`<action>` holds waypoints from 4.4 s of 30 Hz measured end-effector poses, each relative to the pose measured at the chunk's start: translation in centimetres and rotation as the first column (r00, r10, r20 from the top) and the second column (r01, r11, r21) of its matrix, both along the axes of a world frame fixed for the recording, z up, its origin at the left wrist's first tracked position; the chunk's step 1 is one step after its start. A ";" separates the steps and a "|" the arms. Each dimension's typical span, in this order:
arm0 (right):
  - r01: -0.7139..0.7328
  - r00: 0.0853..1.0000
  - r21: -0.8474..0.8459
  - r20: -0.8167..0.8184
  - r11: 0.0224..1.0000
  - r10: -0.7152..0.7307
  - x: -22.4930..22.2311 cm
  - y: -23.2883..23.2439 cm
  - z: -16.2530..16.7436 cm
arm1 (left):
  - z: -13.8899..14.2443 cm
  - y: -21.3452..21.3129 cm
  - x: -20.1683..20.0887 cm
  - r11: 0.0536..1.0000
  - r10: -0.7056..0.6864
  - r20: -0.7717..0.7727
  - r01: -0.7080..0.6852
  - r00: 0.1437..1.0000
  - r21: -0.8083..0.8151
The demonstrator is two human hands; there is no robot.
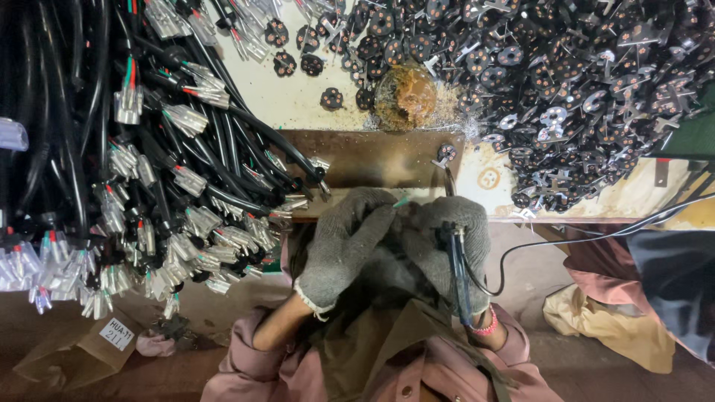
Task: The person solders electrical connectors onto the ends of wire harnesses at a workbench. They hold a wire with connector in one hand and a soldering iron in the other, apply solder to the joint, then place the finished harness aside and pick up the next one, repeating the cycle.
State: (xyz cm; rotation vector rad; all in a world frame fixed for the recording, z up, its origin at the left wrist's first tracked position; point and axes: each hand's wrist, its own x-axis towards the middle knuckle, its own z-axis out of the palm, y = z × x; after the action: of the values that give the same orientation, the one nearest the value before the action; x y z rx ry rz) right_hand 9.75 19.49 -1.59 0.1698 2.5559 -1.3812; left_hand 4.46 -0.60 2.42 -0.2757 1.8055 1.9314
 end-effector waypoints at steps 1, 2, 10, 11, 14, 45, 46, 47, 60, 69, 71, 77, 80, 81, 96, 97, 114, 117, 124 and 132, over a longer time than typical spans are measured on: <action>0.283 0.954 -0.322 0.191 0.904 -0.231 -0.6 0.0 1.0 | -0.1 -0.3 0.0 0.994 -0.064 0.007 0.064 0.998 -0.086; 0.563 0.823 -0.531 0.433 0.633 -0.368 -1.1 0.1 2.1 | -0.2 -0.5 0.0 0.977 -0.129 0.021 0.131 0.991 -0.169; -0.021 0.984 -0.046 -0.178 0.999 0.012 -3.7 -0.3 3.4 | -0.8 0.6 0.5 0.989 -0.144 -0.017 0.143 0.989 -0.030; 0.164 0.979 -0.446 -0.033 0.880 -0.199 -2.9 -0.7 3.3 | -0.9 0.7 0.7 0.993 -0.119 0.119 0.115 0.986 0.041; 0.356 0.929 -0.545 0.113 0.759 -0.353 -1.5 -0.8 2.3 | -1.2 1.2 1.2 0.997 -0.074 0.068 0.075 0.995 -0.013; 0.052 0.937 -0.001 -0.345 0.999 -0.049 -7.2 0.3 1.1 | 0.8 0.5 -4.7 0.934 -0.129 -0.288 0.019 0.949 -0.356; 0.023 0.924 0.118 -0.382 0.993 0.025 -7.2 0.1 0.9 | 0.2 0.4 -4.5 0.921 -0.153 -0.281 0.033 0.947 -0.388; 0.002 0.906 0.237 -0.412 0.972 0.099 -7.2 0.0 0.8 | -0.3 0.4 -4.4 0.906 -0.180 -0.274 0.050 0.945 -0.420; 0.017 0.983 0.096 -0.183 0.995 0.000 -1.8 3.1 0.7 | -3.1 1.9 -3.9 0.799 -0.399 -0.475 0.044 0.784 -0.599; -0.025 0.973 0.131 -0.226 0.991 0.054 -2.5 3.3 1.0 | -3.7 2.0 -3.2 0.775 -0.415 -0.449 0.050 0.791 -0.630; -0.029 0.973 0.132 -0.224 0.991 0.059 -2.6 3.3 1.0 | -3.7 2.1 -3.3 0.765 -0.421 -0.437 0.054 0.795 -0.641; -0.047 0.973 0.143 -0.219 0.989 0.078 -2.9 3.2 1.0 | -3.6 2.0 -3.4 0.767 -0.421 -0.440 0.052 0.793 -0.639; -0.075 0.971 0.155 -0.214 0.985 0.108 -3.2 3.0 1.1 | -3.2 1.9 -3.7 0.810 -0.404 -0.465 0.073 0.788 -0.582; -0.081 0.970 0.160 -0.213 0.984 0.115 -3.3 3.0 1.2 | -3.1 2.0 -3.8 0.801 -0.413 -0.448 0.082 0.793 -0.593; -0.086 0.956 0.163 -0.264 0.983 0.128 -3.1 3.6 0.2 | -3.9 3.0 -4.2 0.722 -0.490 -0.324 0.168 0.810 -0.671; -0.088 0.954 0.165 -0.271 0.982 0.131 -3.1 3.6 0.1 | -4.0 3.0 -4.2 0.738 -0.475 -0.342 0.156 0.811 -0.656; -0.133 0.922 0.211 -0.332 0.968 0.199 -3.5 4.0 -0.7 | -4.3 3.0 -4.4 0.746 -0.458 -0.395 0.103 0.796 -0.657; -0.138 0.923 0.235 -0.323 0.962 0.211 -3.7 3.8 -0.5 | -4.1 2.8 -4.5 0.733 -0.502 -0.321 0.199 0.803 -0.650; -0.300 0.824 0.257 -0.416 0.919 0.385 -4.7 3.9 0.6 | -3.0 1.8 -4.7 0.810 -0.433 -0.535 0.052 0.725 -0.584; -0.202 0.836 0.199 -0.475 0.959 0.275 -4.1 3.3 0.1 | -4.2 2.4 -4.2 0.775 -0.479 -0.359 0.194 0.801 -0.601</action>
State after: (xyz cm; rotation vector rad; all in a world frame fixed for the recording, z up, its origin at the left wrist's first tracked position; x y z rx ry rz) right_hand 5.62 22.76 -1.46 -0.5452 2.9536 -1.2726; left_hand 0.28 1.76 -1.82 0.4139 2.5114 1.2538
